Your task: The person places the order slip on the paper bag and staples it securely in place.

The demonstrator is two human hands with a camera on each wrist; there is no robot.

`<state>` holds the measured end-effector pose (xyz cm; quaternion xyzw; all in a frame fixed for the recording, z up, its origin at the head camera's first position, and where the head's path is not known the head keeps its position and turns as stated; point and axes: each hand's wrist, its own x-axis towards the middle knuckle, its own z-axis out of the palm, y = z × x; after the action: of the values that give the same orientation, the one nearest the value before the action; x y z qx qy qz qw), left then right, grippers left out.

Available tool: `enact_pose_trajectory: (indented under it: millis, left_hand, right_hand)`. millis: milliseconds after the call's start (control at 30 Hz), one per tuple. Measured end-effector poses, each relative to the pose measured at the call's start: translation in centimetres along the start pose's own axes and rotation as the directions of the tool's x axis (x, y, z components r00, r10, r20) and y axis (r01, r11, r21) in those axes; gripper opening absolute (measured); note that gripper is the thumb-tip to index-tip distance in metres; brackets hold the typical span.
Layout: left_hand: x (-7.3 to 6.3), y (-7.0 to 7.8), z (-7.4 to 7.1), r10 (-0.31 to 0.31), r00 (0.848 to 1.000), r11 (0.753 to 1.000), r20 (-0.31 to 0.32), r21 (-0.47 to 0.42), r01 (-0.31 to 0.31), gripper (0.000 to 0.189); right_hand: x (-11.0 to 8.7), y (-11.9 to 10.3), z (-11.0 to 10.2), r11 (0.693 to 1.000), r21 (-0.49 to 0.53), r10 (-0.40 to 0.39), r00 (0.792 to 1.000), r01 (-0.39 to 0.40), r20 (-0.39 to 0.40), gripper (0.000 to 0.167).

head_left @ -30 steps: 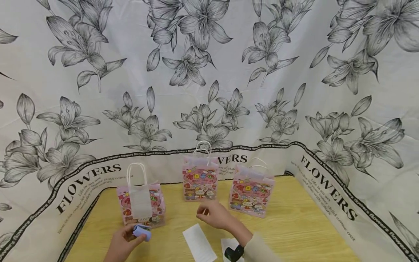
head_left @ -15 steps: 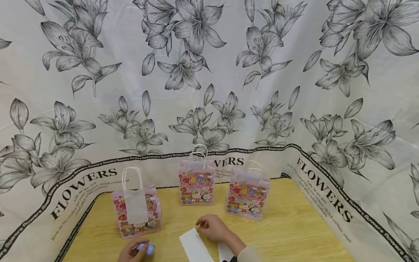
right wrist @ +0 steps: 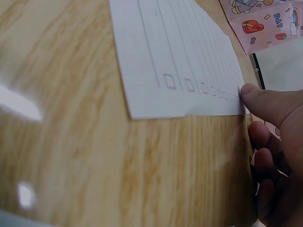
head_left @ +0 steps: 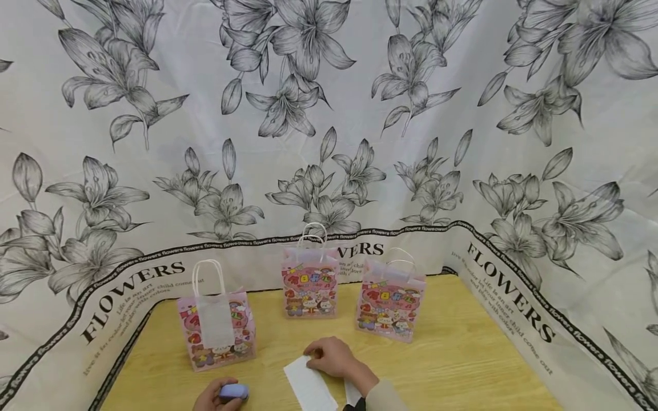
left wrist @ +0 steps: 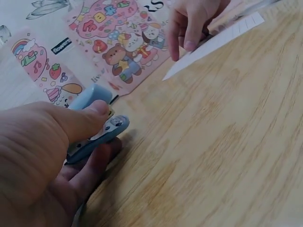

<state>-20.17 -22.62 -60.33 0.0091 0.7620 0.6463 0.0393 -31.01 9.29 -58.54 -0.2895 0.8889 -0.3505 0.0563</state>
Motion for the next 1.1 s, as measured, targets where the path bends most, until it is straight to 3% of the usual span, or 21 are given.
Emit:
enact_pose_trajectory:
  millis: [133,200,300,400,500,600,700,833,900,1033,1100]
  left_hand:
    - [0.5,0.1,-0.3,0.055,0.998,0.977,-0.023,0.206,-0.049,0.045]
    - [0.9,0.3,-0.5,0.077,0.997,0.962,-0.007,0.264,-0.073,0.044]
    - [1.2,0.2,-1.0,0.050,0.996,0.956,0.079,0.284,-0.070,0.046]
    - [1.1,-0.2,-1.3,0.010,0.984,0.959,0.176,0.276,-0.059,0.045]
    - [1.3,-0.6,-1.4,0.007,0.978,0.957,0.209,0.283,-0.067,0.044]
    - [1.4,-0.7,-1.4,-0.001,0.983,0.950,0.184,0.306,-0.056,0.046]
    - [1.2,-0.4,-1.2,-0.036,0.991,0.953,0.130,0.302,-0.005,0.051]
    - [0.9,0.7,-1.0,-0.042,0.997,0.964,0.060,0.264,0.025,0.051]
    - [0.8,1.5,-1.0,-0.002,1.000,0.955,0.018,0.297,-0.004,0.046]
    - [0.7,3.0,-1.0,0.096,0.993,0.911,-0.073,0.407,-0.058,0.036]
    - [0.8,3.6,-1.0,0.159,0.985,0.885,-0.074,0.452,-0.109,0.030]
  right_hand:
    - [0.2,0.0,0.0,1.000,-0.002,0.021,1.000,-0.021,-0.019,0.019]
    - [0.4,0.0,-0.3,1.000,0.002,0.019,0.999,-0.019,-0.028,0.019]
    - [0.2,0.0,-0.2,1.000,0.019,0.024,1.000,-0.024,-0.019,0.018]
    - [-0.3,0.1,0.3,0.999,0.035,0.039,0.999,-0.039,-0.006,0.014]
    - [-0.5,0.2,0.5,0.998,0.033,0.052,0.998,-0.051,-0.020,0.010]
    - [-0.4,0.2,0.5,0.998,0.022,0.057,0.997,-0.056,-0.042,0.007]
    - [-0.3,0.2,0.2,0.999,0.023,0.048,0.997,-0.047,-0.057,0.008]
    - [0.0,0.2,-0.4,0.995,0.091,0.040,0.996,-0.032,-0.084,0.011]
    - [0.1,0.2,-0.6,0.989,0.146,0.036,0.995,-0.022,-0.097,0.014]
    - [0.0,0.4,-0.8,0.972,0.235,0.042,0.994,-0.018,-0.097,0.017]
    - [-0.1,0.3,-0.7,0.964,0.263,0.052,0.995,-0.027,-0.091,0.012]
